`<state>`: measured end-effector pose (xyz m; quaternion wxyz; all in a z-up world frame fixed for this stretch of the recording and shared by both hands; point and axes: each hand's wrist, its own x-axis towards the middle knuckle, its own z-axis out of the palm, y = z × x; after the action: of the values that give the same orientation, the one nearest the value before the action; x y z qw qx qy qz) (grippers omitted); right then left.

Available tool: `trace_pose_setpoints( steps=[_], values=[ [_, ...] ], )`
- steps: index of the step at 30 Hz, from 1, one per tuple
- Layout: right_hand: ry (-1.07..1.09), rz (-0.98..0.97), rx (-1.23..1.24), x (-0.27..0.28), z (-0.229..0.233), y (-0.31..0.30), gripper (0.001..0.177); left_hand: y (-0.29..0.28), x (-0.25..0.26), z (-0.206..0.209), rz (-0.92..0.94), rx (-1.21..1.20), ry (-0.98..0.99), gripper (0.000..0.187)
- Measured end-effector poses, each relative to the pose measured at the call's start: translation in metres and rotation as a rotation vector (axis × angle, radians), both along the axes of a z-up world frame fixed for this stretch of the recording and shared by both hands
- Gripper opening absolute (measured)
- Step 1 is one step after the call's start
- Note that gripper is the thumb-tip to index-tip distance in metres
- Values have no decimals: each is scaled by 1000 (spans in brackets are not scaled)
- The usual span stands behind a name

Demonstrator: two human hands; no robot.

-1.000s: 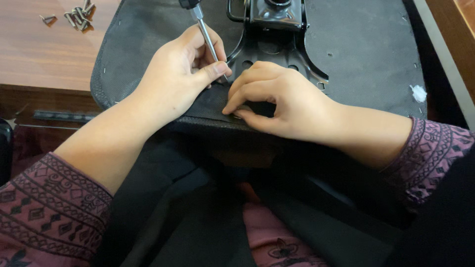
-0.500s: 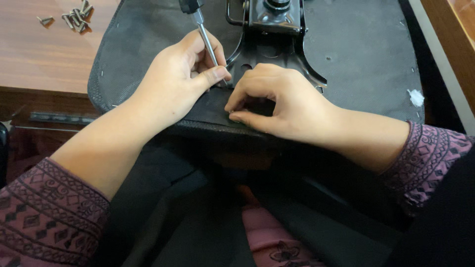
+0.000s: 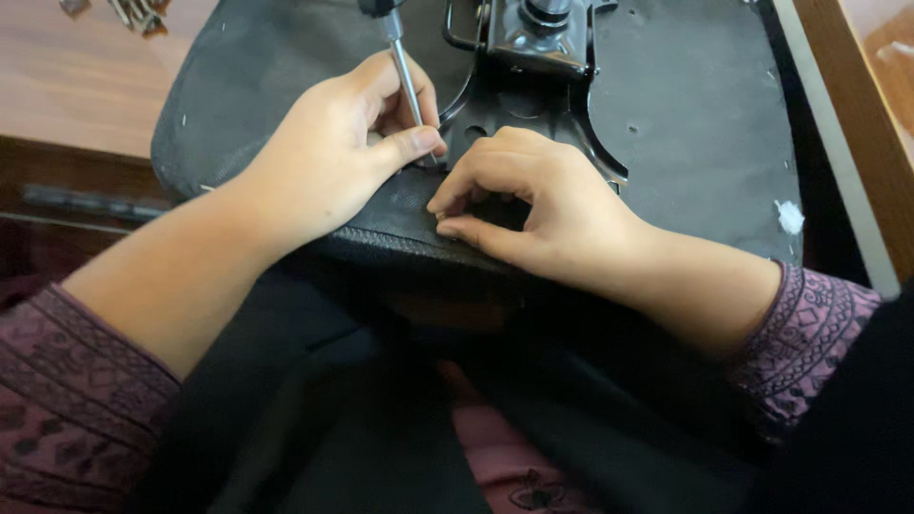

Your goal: The person uses a screwdriver to fasten screws into the underside of an overturned chair seat, securing the metal base to the seat. The person repeatedly aligns screws and turns the screwdriver to tighten them into place.

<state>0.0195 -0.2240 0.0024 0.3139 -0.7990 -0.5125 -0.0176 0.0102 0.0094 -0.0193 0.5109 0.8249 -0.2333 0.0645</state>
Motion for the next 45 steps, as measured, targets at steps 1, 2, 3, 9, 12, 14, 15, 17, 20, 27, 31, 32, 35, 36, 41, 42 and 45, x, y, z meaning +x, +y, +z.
trace_pose_setpoints(
  steps=[1,2,3,9,12,14,15,17,20,27,31,32,35,36,41,42,45],
  values=[
    [31,-11,-5,-2,1,-1,18,1,1,0,-1,13,-8,12],
    [63,-23,-8,-3,1,-1,18,1,1,0,-2,27,-15,12],
    [63,-13,-7,-2,2,-1,19,1,1,0,-4,23,-12,11],
    [57,-57,-38,-1,3,0,21,2,2,0,-3,55,-23,9],
    [47,-59,-51,-1,3,1,18,1,3,-1,-24,26,-13,9],
    [36,13,-4,-2,3,-1,19,1,2,-2,-47,-20,8,9],
    [31,25,4,-2,3,-1,19,2,2,-3,-47,-13,4,9],
    [19,48,18,-2,4,-2,20,2,3,-3,-46,2,-4,9],
    [10,4,-17,-2,2,-2,23,2,3,-4,-46,7,-29,9],
    [8,31,-2,-1,0,-2,18,2,1,-4,-36,42,-57,9],
    [-14,42,21,-3,1,-2,19,1,-4,0,18,75,-70,13],
    [-31,40,23,-3,2,-1,21,1,-7,1,41,77,-75,14],
    [-1,-72,-45,-5,2,1,19,0,-17,3,117,57,-33,14],
    [8,-60,-31,-5,2,1,18,-1,-21,4,140,53,-31,14],
    [-105,49,29,-2,0,0,12,2,-43,5,277,90,-15,17],
    [-93,65,42,-1,-1,0,12,3,-48,4,275,53,-30,18],
    [-77,124,77,-1,-2,-2,12,5,-61,-2,295,-20,-93,19]
  ],
)
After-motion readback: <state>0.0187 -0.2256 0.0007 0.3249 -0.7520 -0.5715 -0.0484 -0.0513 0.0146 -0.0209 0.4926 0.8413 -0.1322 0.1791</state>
